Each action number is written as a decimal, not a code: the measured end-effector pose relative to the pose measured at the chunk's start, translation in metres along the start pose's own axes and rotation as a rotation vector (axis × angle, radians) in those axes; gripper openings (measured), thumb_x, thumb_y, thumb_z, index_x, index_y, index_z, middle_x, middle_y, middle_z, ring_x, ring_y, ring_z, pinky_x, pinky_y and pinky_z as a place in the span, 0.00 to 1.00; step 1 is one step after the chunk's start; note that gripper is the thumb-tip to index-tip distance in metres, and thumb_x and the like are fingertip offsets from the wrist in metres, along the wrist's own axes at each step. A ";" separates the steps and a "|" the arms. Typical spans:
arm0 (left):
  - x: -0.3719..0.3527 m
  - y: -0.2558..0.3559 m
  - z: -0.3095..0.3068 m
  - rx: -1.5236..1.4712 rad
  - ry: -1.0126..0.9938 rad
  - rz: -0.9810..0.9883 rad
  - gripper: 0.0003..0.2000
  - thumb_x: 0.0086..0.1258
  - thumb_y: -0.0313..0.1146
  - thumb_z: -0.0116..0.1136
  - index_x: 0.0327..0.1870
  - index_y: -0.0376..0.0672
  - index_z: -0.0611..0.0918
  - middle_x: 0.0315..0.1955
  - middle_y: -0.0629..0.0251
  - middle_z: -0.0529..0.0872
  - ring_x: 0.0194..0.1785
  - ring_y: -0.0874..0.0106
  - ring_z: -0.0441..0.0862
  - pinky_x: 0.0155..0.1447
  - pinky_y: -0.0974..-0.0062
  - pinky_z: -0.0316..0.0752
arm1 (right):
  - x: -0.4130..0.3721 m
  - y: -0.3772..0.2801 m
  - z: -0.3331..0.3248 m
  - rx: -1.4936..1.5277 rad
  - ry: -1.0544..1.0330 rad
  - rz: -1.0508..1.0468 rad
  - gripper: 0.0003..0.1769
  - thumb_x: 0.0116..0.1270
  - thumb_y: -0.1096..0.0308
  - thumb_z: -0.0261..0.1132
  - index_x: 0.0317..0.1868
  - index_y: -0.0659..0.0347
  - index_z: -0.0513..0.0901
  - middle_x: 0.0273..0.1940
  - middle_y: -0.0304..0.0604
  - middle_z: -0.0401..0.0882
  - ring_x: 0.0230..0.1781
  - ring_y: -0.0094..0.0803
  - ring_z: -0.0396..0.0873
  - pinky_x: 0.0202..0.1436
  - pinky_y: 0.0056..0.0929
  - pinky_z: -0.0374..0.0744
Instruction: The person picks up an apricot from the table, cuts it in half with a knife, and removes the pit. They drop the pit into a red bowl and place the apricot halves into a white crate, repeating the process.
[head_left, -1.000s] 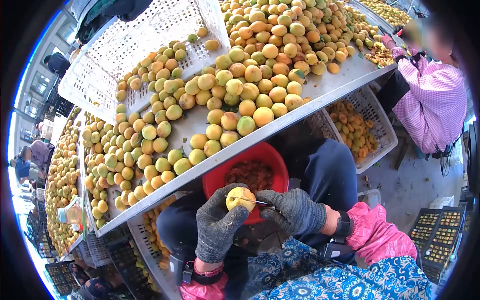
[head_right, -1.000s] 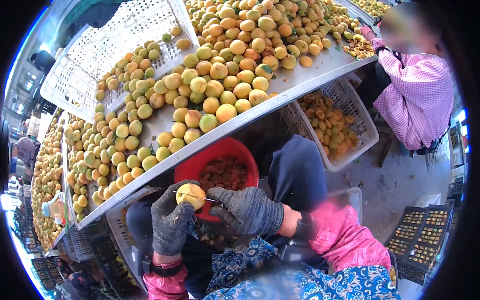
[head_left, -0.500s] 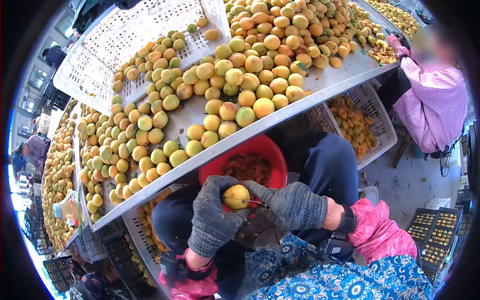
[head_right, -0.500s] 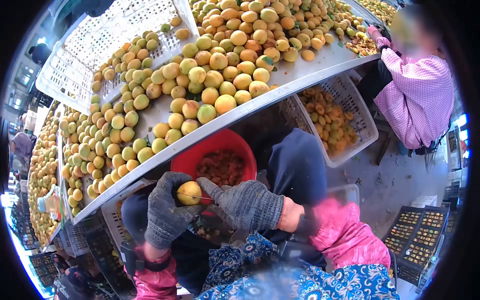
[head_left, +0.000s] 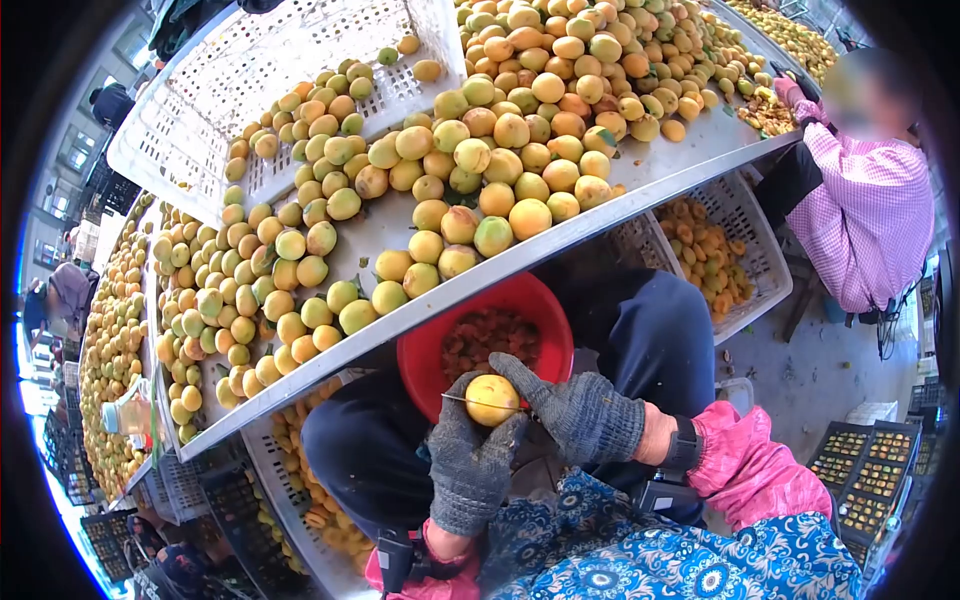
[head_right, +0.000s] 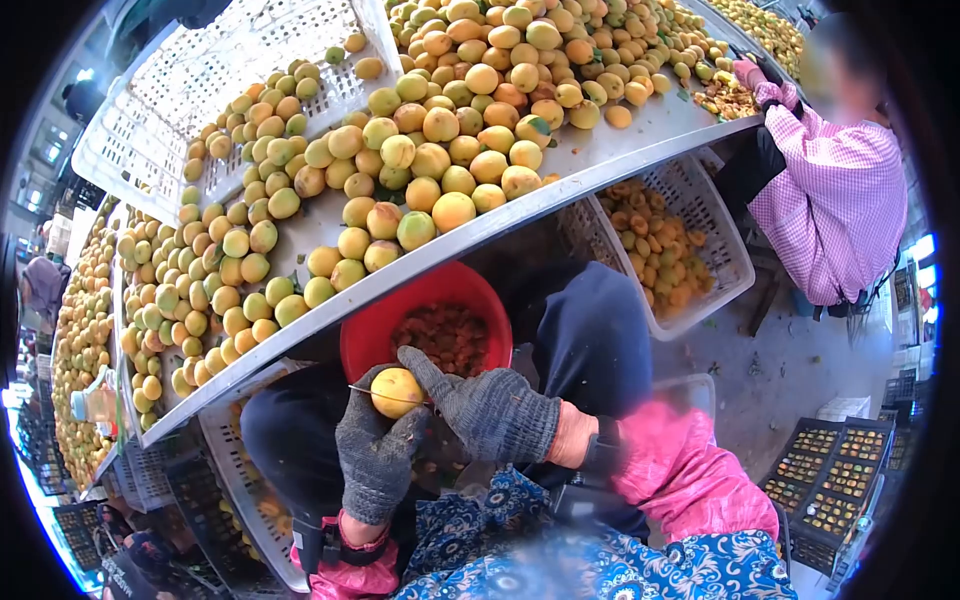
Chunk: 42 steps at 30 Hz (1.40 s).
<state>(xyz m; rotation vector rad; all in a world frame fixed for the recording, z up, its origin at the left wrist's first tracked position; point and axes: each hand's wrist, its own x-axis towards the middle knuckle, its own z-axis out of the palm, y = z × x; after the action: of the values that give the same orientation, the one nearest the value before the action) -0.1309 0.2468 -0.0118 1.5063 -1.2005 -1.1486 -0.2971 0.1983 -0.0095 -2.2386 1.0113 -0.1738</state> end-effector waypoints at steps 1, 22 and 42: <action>0.000 -0.004 0.000 0.028 0.000 0.007 0.25 0.60 0.23 0.66 0.59 0.34 0.71 0.44 0.57 0.84 0.47 0.73 0.82 0.52 0.74 0.78 | 0.000 0.000 0.002 0.003 -0.003 0.001 0.48 0.57 0.66 0.64 0.76 0.57 0.49 0.23 0.52 0.80 0.21 0.47 0.81 0.23 0.41 0.77; 0.001 -0.046 0.000 -0.167 -0.038 -0.043 0.22 0.62 0.26 0.67 0.57 0.33 0.75 0.43 0.60 0.85 0.45 0.75 0.83 0.51 0.76 0.79 | 0.009 0.025 0.019 0.348 -0.151 -0.001 0.41 0.63 0.67 0.64 0.74 0.54 0.55 0.46 0.57 0.81 0.41 0.51 0.83 0.43 0.40 0.81; 0.004 -0.042 0.000 -0.886 -0.191 -0.345 0.25 0.61 0.42 0.62 0.55 0.37 0.74 0.37 0.63 0.80 0.39 0.71 0.80 0.35 0.75 0.78 | 0.026 0.024 -0.006 1.127 0.156 0.362 0.17 0.70 0.60 0.63 0.51 0.65 0.80 0.26 0.28 0.74 0.26 0.14 0.72 0.31 0.16 0.73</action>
<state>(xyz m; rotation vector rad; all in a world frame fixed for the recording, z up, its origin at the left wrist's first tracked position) -0.1225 0.2497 -0.0535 0.9289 -0.4064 -1.7754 -0.2960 0.1656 -0.0234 -1.0217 1.0098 -0.5915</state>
